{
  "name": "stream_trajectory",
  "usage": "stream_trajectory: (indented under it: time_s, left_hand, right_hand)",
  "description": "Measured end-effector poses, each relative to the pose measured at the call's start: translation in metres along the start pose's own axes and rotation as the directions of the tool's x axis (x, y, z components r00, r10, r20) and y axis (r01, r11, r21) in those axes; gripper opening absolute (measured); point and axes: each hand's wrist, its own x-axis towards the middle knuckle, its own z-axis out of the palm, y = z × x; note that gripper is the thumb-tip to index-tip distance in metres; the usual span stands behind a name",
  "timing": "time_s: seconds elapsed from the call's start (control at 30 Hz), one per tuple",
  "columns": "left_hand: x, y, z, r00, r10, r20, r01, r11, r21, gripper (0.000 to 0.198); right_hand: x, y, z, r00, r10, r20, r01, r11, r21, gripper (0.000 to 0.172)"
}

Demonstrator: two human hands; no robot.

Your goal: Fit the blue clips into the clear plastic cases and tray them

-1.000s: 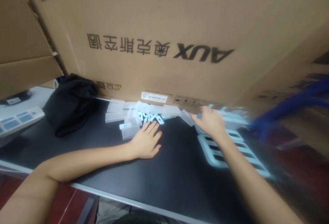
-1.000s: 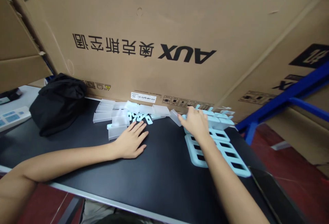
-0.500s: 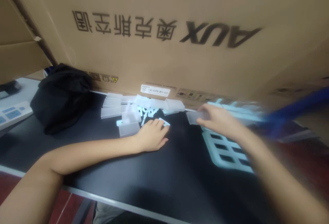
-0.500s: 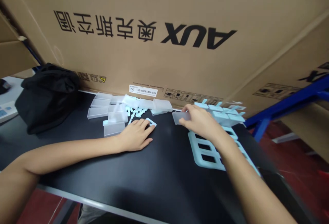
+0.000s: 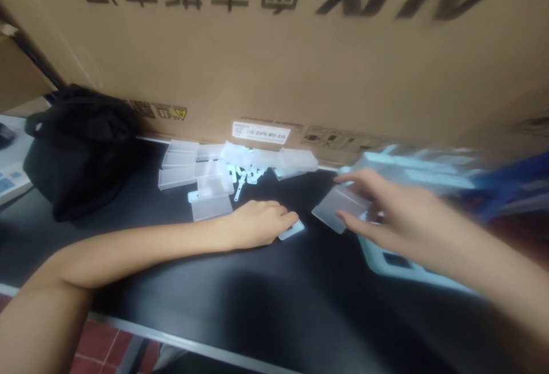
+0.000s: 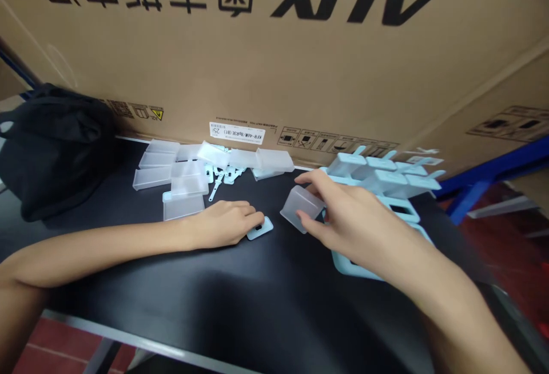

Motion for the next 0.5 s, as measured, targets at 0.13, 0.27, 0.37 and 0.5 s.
stream_trajectory:
  time_s: [0.13, 0.27, 0.37, 0.5]
  left_hand:
    - [-0.011, 0.008, 0.003, 0.991, -0.113, -0.072, 0.111, 0.993, -0.042, 0.025]
    - [-0.018, 0.016, 0.006, 0.985, -0.164, -0.057, 0.159, 0.983, -0.092, 0.032]
    - [-0.018, 0.018, 0.013, 0.986, -0.158, -0.048, 0.149, 0.975, -0.164, 0.021]
    - [-0.018, 0.015, 0.022, 0.985, -0.157, -0.077, 0.128, 0.948, -0.291, 0.019]
  right_hand:
    - [-0.013, -0.001, 0.010, 0.976, -0.145, -0.165, 0.151, 0.988, 0.026, 0.028]
    - [-0.021, 0.001, 0.028, 0.943, -0.215, -0.254, 0.245, 0.965, 0.093, 0.028]
    - [-0.025, 0.003, 0.043, 0.925, -0.227, -0.304, 0.293, 0.937, 0.192, 0.039]
    - [-0.029, 0.002, 0.059, 0.914, -0.225, -0.336, 0.328, 0.899, 0.291, 0.054]
